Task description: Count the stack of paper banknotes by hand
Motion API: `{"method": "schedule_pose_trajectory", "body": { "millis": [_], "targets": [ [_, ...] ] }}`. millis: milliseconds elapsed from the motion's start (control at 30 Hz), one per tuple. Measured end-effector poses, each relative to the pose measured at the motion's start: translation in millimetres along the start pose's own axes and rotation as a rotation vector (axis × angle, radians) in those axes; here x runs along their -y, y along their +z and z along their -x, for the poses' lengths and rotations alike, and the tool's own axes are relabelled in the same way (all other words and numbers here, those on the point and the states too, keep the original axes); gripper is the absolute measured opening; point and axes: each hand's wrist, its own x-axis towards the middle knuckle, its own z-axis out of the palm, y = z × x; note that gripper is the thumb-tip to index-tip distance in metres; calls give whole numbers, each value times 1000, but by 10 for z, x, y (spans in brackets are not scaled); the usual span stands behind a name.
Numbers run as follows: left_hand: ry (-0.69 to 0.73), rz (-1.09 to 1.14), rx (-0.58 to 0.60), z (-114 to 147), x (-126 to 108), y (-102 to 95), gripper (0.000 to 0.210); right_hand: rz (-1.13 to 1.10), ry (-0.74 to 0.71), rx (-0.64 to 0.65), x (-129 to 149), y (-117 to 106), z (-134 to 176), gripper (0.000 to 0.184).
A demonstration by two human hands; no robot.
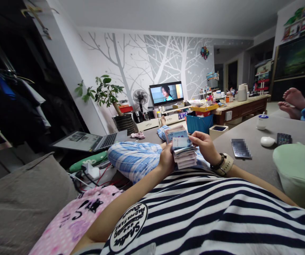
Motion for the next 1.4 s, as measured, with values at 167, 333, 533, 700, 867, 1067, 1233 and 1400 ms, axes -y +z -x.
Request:
{"method": "schedule_pose_trajectory", "body": {
  "millis": [167, 333, 533, 700, 867, 1067, 1233, 1400],
  "targets": [
    [23, -13, -24, 3, -6, 4, 20, 1, 4, -3, -8, -1, 0, 30],
    [-4, -12, -14, 19, -22, 19, 21, -4, 9, -3, -2, 0, 3, 30],
    [-30, -22, -37, 30, -41, 27, 20, -8, 2, -6, 19, 7, 9, 30],
    [9, -42, -46, 4, -20, 7, 24, -38, 11, 7, 20, 11, 11, 27],
    [26, -60, -22, 7, -10, 3, 25, -32, 14, 13, 26, 13, 14, 27],
    [-3, -31, -20, 15, -4, 4, 24, -17, 11, 16, 51, 17, 16, 30],
    [-9, 19, -27, 2, 13, 13, 28, -60, 87, 95, 55, 10, 3, 34],
    [11, 2, -41, 5, 22, -30, 28, -46, 127, 29, 22, -25, -40, 35]
  ]
}}
